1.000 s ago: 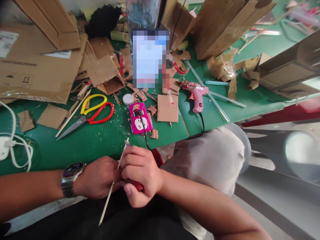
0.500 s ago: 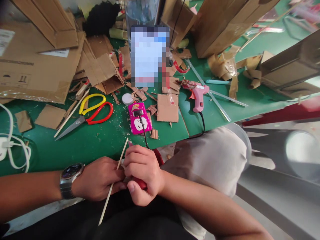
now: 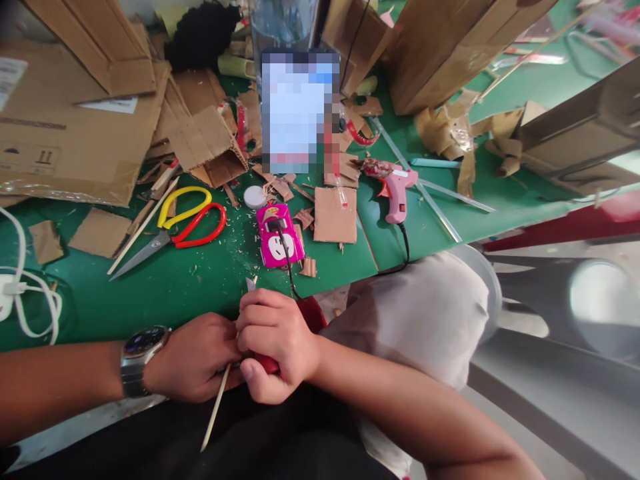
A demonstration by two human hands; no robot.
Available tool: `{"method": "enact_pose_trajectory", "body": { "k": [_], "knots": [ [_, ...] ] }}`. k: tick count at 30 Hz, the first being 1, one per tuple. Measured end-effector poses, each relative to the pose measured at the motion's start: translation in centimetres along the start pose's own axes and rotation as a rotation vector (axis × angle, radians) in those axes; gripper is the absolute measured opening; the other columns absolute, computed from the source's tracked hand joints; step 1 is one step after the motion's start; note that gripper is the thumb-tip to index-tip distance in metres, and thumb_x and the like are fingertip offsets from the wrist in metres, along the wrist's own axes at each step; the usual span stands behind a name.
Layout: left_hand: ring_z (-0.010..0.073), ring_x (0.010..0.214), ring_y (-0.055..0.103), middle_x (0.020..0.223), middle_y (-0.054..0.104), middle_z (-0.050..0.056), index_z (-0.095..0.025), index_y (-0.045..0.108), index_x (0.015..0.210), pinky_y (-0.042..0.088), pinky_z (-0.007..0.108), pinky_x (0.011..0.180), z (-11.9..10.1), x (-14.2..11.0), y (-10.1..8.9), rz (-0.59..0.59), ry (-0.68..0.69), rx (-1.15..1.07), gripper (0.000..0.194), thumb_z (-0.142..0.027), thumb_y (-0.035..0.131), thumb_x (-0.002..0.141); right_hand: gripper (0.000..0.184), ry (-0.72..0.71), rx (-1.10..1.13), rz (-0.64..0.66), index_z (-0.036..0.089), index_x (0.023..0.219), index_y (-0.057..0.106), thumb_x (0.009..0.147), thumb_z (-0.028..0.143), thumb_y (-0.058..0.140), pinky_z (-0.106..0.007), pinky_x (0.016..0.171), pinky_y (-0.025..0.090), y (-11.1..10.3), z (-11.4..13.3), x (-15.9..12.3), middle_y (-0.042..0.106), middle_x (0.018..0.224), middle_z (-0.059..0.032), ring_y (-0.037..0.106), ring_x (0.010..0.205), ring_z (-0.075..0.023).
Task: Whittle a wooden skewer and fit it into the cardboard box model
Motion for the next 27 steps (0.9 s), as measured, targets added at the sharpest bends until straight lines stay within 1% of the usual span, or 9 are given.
{"method": "enact_pose_trajectory", "body": {
  "k": [3, 6, 10, 14, 18, 22, 24, 27],
  "knots": [
    [0.0203, 0.066, 0.069, 0.080, 0.074, 0.002, -0.021, 0.066, 0.103, 0.045, 0.033, 0.055, -0.04, 0.02, 0.01, 0.000, -0.004, 0.000, 0.033, -0.044, 0.043, 0.104, 0.012, 0.006, -0.002, 0.003, 0.024, 0.078, 0.048, 0.085, 0.032, 0.043, -0.040, 0.080, 0.056, 0.02, -0.05, -0.07, 0.058, 0.072, -0.0044, 0.053, 0.071, -0.0199],
    [0.0198, 0.062, 0.067, 0.075, 0.072, 0.003, -0.020, 0.066, 0.096, 0.044, 0.032, 0.053, -0.11, 0.03, -0.20, -0.037, 0.011, 0.013, 0.038, -0.045, 0.039, 0.105, 0.012, -0.002, -0.020, 0.019, 0.023, 0.079, 0.049, 0.084, 0.033, 0.044, -0.040, 0.081, 0.057, -0.02, 0.29, -0.17, 0.060, 0.073, -0.0048, 0.055, 0.073, -0.0204],
    [0.0192, 0.061, 0.066, 0.074, 0.071, 0.003, -0.020, 0.066, 0.093, 0.042, 0.032, 0.053, -0.13, -0.05, -0.34, -0.063, 0.027, 0.015, 0.040, -0.047, 0.039, 0.104, 0.013, 0.018, -0.060, 0.030, 0.023, 0.078, 0.051, 0.083, 0.034, 0.045, -0.040, 0.078, 0.057, -0.32, 0.67, -0.14, 0.061, 0.073, -0.0050, 0.057, 0.074, -0.0211],
    [0.0197, 0.064, 0.067, 0.078, 0.073, 0.002, -0.021, 0.067, 0.096, 0.043, 0.033, 0.054, 0.03, -0.06, -0.22, -0.044, 0.003, -0.001, 0.039, -0.049, 0.041, 0.103, 0.013, 0.049, -0.055, 0.027, 0.023, 0.077, 0.050, 0.083, 0.033, 0.045, -0.040, 0.076, 0.056, -0.46, 0.55, 0.00, 0.060, 0.072, -0.0048, 0.057, 0.073, -0.0209],
    [0.0203, 0.064, 0.068, 0.078, 0.073, 0.002, -0.021, 0.068, 0.097, 0.043, 0.034, 0.054, -0.05, -0.01, -0.29, -0.042, 0.018, -0.010, 0.041, -0.049, 0.039, 0.104, 0.010, 0.019, -0.064, 0.021, 0.023, 0.076, 0.048, 0.082, 0.032, 0.047, -0.039, 0.077, 0.055, -0.07, 0.41, -0.09, 0.058, 0.071, -0.0037, 0.055, 0.070, -0.0198],
    [0.0209, 0.064, 0.067, 0.075, 0.072, 0.003, -0.021, 0.068, 0.091, 0.042, 0.035, 0.054, 0.06, -0.06, -0.05, -0.006, 0.014, -0.008, 0.043, -0.050, 0.038, 0.104, 0.008, -0.015, -0.073, 0.005, 0.023, 0.076, 0.048, 0.078, 0.030, 0.048, -0.040, 0.077, 0.055, 0.25, 0.35, -0.25, 0.058, 0.071, -0.0038, 0.053, 0.068, -0.0191],
    [0.0208, 0.064, 0.067, 0.075, 0.072, 0.002, -0.022, 0.068, 0.089, 0.042, 0.035, 0.054, 0.10, -0.12, 0.03, 0.003, 0.007, -0.007, 0.042, -0.049, 0.039, 0.104, 0.007, -0.022, -0.071, -0.001, 0.023, 0.075, 0.048, 0.077, 0.029, 0.049, -0.040, 0.075, 0.055, 0.29, 0.32, -0.26, 0.059, 0.070, -0.0039, 0.052, 0.067, -0.0190],
    [0.0205, 0.066, 0.068, 0.078, 0.073, 0.001, -0.022, 0.068, 0.094, 0.043, 0.036, 0.055, -0.04, -0.15, -0.05, -0.007, 0.016, -0.024, 0.038, -0.046, 0.041, 0.103, 0.007, -0.024, -0.056, -0.007, 0.022, 0.075, 0.048, 0.077, 0.029, 0.050, -0.039, 0.075, 0.055, 0.25, 0.27, -0.22, 0.058, 0.070, -0.0039, 0.051, 0.068, -0.0188]
  ]
}}
Point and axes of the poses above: each hand's wrist, its own x-axis towards the middle knuckle, its own y-axis out of the palm, z = x × y, the point moved 7 cm from there along x, towards the middle knuckle
